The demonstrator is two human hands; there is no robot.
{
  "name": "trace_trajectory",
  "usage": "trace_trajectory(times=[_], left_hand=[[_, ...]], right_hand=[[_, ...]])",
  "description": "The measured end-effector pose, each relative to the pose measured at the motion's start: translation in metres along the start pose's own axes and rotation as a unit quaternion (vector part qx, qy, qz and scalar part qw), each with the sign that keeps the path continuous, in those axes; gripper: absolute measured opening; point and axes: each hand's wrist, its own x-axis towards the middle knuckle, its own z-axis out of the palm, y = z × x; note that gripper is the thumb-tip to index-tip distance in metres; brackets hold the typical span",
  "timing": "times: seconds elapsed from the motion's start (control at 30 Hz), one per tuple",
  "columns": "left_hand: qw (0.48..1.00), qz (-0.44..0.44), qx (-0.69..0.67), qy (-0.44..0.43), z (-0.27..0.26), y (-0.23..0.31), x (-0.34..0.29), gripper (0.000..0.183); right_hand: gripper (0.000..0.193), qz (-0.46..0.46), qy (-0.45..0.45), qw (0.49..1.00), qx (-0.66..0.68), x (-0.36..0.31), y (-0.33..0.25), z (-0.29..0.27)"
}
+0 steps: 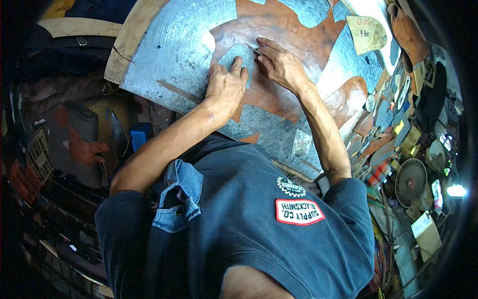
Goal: Cutting out patterns from a piece of brown leather using a sharp hand-held metal tool and stencils.
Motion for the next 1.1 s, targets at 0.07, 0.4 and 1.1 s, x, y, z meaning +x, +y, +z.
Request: trace_trajectory(times=[0.07, 0.4, 1.1], left_hand=[[1.0, 0.002, -0.003, -0.007, 0.001, -0.001, 0.001, 0.065], [0.999, 0.048, 0.02, 0.017, 0.009, -0.007, 0.004, 0.056], [0.993, 0.114, 0.007, 0.033, 0.008, -0.025, 0.009, 0.049]], right_hand=[[0.025, 0.02, 0.016, 1.0, 0.009, -0.003, -0.001, 0.003], [0.023, 0.081, 0.128, 0.986, 0.066, -0.018, -0.021, 0.027], [0.024, 0.122, 0.135, 0.983, 0.026, -0.026, -0.025, 0.029]])
